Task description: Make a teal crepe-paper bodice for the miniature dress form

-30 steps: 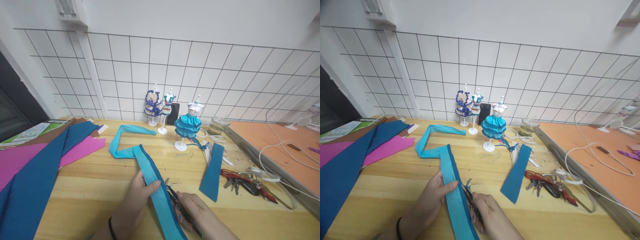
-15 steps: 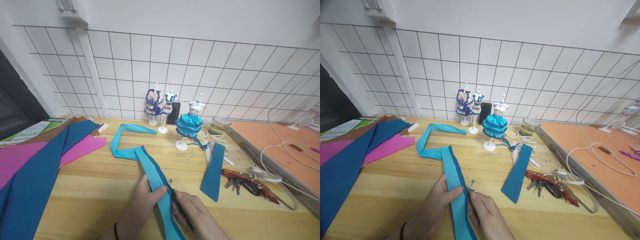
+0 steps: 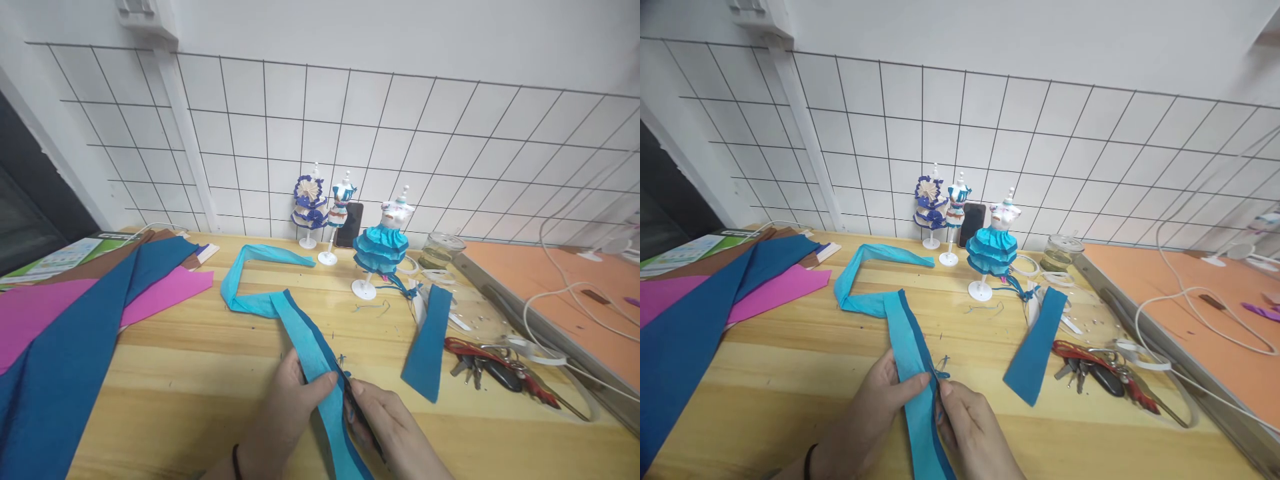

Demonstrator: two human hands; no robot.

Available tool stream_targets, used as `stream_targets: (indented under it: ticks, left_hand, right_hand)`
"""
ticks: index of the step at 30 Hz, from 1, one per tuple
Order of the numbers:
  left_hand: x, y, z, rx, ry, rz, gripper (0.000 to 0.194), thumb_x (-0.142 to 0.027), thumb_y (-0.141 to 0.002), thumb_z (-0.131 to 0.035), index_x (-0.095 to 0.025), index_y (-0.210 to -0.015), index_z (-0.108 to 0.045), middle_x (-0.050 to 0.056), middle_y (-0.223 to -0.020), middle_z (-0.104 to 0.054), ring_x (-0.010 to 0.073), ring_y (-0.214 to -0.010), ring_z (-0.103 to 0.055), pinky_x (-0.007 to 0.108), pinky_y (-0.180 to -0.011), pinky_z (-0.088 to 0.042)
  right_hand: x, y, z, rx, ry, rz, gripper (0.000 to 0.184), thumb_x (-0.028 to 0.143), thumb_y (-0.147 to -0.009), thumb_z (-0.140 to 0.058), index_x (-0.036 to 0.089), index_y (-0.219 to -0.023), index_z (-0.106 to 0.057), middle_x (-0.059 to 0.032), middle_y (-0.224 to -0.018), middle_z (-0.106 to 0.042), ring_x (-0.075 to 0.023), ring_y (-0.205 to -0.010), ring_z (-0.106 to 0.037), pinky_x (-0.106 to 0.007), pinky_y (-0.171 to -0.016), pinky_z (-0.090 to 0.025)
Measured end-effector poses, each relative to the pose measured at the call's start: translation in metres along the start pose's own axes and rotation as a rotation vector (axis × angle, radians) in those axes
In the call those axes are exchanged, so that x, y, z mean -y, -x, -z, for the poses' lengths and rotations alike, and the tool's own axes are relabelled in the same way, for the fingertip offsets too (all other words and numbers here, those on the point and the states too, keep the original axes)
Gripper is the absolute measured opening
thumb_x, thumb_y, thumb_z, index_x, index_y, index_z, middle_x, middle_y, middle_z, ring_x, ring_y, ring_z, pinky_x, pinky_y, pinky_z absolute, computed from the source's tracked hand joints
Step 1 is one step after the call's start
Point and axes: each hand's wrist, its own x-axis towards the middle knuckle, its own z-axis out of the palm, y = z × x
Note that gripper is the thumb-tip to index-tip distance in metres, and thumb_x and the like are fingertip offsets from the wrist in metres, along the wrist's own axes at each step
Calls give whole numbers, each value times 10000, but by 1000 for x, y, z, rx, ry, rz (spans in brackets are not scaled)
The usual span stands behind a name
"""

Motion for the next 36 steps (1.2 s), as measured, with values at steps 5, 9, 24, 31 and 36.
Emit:
stream_targets:
  ticks: [5, 9, 24, 31, 36]
  left_hand:
    - [0, 2, -1, -23, 12, 17, 330, -192, -599, -718, -142, -886, -563, 94, -903, -687, 234, -837, -617, 342, -739, -483]
    - [0, 2, -1, -23, -19, 4, 291, -185, -608, -707, -142, -863, -573, 87, -876, -689, 226, -816, -616, 331, -721, -485]
    - [6, -1, 3, 27, -33, -43, 276, -160, -665, -665, -155, -916, -550, 76, -924, -682, 214, -856, -611, 334, -763, -477]
    - [5, 0, 2, 17, -24, -30, 263, -156, -667, -662, -149, -909, -559, 80, -910, -683, 208, -829, -615, 333, -755, -479]
    - [7, -2, 3, 17, -13, -45, 269, -169, -659, -677, -151, -902, -562, 74, -887, -686, 214, -830, -617, 339, -759, -478]
  right_hand:
    - [-5, -2, 1, 3, -35, -3, 406, 521, -823, -403, 194, -584, -373, 53, -550, -308, -100, -516, -267, -242, -482, -215]
    - [-7, -2, 1, -2, -49, 13, 404, 519, -817, -421, 191, -585, -376, 47, -564, -313, -101, -528, -265, -246, -488, -216]
    - [-16, -6, 2, -20, -62, 46, 424, 515, -833, -406, 194, -560, -355, 65, -510, -266, -89, -482, -227, -259, -462, -159]
    - [-20, -8, 1, -20, -112, 50, 406, 505, -831, -420, 195, -578, -347, 60, -550, -250, -93, -510, -210, -257, -471, -156]
    - [-15, -8, -1, -34, -94, 35, 432, 530, -808, -437, 198, -552, -333, 66, -525, -241, -87, -489, -201, -260, -462, -145]
